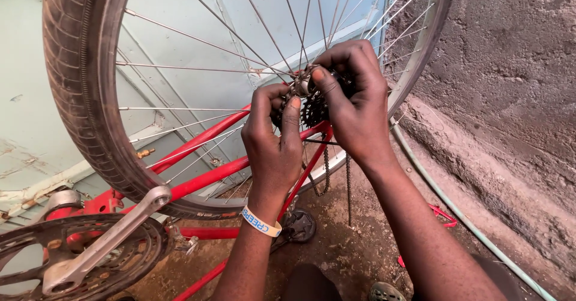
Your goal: The person works on a red bicycle's rear wheel and chain, adjusting the cassette and chain by hand. They then use pliers to manipulate the chain near the crankset.
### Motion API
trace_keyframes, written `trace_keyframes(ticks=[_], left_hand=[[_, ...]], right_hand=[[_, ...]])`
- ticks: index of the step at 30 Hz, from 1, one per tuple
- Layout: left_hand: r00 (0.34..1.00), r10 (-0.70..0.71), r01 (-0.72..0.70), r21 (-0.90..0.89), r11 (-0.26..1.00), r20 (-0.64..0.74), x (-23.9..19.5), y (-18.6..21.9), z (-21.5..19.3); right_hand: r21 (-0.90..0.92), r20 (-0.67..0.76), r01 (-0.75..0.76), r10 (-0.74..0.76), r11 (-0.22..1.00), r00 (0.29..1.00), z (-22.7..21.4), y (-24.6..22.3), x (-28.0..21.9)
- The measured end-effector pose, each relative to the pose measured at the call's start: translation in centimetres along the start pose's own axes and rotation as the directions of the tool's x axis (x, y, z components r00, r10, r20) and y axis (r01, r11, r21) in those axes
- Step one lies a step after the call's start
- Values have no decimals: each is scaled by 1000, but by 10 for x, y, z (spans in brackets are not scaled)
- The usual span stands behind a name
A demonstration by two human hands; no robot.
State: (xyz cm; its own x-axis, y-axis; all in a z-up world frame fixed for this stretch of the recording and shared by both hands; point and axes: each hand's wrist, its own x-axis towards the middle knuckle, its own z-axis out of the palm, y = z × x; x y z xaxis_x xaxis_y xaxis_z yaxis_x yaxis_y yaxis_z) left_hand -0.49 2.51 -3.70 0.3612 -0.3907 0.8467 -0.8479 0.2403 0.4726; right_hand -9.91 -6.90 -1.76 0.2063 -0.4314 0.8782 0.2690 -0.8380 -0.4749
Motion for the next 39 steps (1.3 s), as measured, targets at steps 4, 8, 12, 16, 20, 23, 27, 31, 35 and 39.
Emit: trace_keyframes(ticks=[4, 8, 12, 16, 20, 23, 27, 31, 35, 39], left_hand=[[997, -72, 64, -176, 982, -35, 10, 10, 2], [999, -43, 39, -218, 975, -13, 23, 15, 6], [999, 21, -15, -175, 984, 27, 30, 15, 4], [998, 63, -61, -122, 991, 15, 29, 14, 2], [998, 69, -69, -89, 994, -6, 26, 13, 1], [999, 47, -46, -103, 994, 5, 26, 16, 1], [999, 20, -16, -136, 991, 28, 25, 18, 3], [999, 30, -25, -113, 993, 43, 23, 23, 4], [999, -32, 36, -152, 988, 28, 21, 26, 3], [998, -65, 66, -165, 984, 9, 18, 19, 6]], right_hand=[[200, 16, -262, 264, 944, 964, 0, -1, 5], [454, -13, -446, 507, 771, 862, -6, 6, 10], [421, -48, -443, 507, 791, 861, -15, 16, 10], [335, -31, -344, 375, 877, 926, -18, 20, 10], [171, 84, -311, 300, 935, 950, -29, 16, 13], [208, 118, -364, 346, 908, 931, -31, 9, 13], [218, 117, -335, 317, 916, 941, -34, 14, 13], [141, 120, -230, 214, 963, 969, -38, 14, 12], [187, 112, -260, 242, 947, 964, -37, 15, 11], [187, 79, -270, 260, 945, 962, -33, 24, 9]])
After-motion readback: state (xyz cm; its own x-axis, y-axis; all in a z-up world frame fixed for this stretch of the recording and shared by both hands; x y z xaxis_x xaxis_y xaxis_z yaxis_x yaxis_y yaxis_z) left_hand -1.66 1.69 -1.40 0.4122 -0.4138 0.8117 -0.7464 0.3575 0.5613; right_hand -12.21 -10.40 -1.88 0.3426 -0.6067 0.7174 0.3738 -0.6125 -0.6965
